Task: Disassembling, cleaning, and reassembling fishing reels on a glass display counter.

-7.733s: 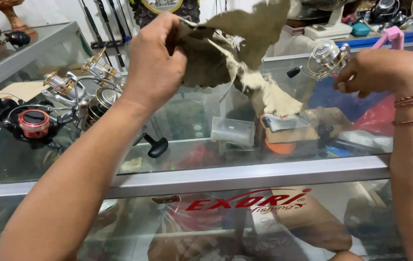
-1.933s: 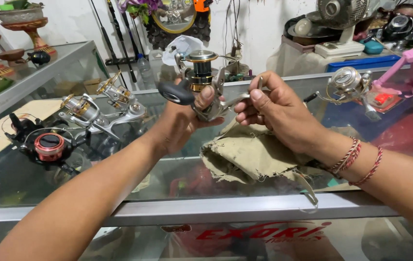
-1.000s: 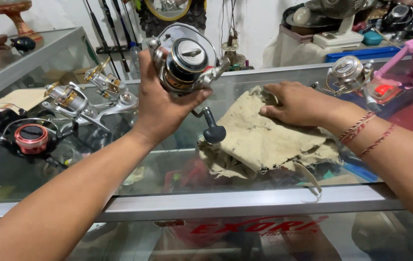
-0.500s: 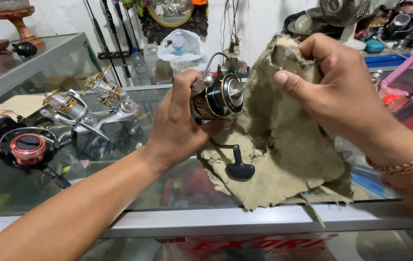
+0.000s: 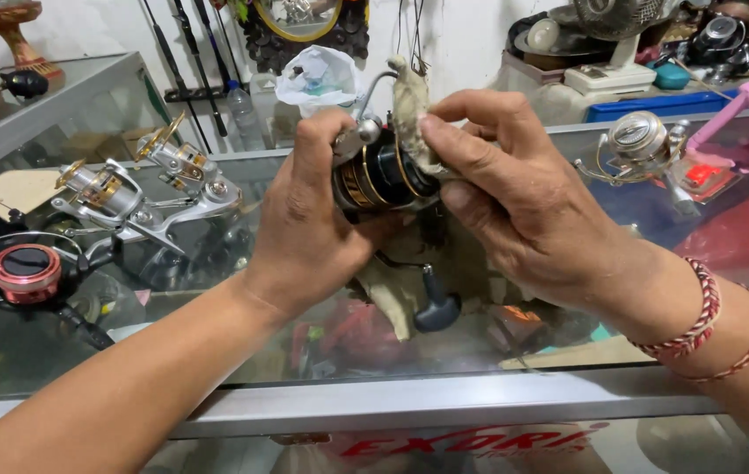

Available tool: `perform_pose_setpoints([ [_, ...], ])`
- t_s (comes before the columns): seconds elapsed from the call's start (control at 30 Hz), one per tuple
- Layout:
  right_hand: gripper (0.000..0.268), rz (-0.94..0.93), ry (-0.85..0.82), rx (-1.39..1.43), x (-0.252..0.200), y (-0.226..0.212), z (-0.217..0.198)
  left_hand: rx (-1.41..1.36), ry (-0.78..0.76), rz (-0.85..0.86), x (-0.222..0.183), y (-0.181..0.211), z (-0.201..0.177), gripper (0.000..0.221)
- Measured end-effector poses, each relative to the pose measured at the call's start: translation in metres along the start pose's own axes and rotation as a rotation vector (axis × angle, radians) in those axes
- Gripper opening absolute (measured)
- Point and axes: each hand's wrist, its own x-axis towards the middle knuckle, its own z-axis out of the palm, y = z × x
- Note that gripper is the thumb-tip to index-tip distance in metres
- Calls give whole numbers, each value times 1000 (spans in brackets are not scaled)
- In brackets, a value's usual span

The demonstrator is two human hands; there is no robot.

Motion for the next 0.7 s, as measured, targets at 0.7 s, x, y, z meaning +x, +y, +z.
perform_pose_setpoints([
  [0.7,38,-213,-149,-279,-2,2,-3,-207,-35,-466,8,14,1,73],
])
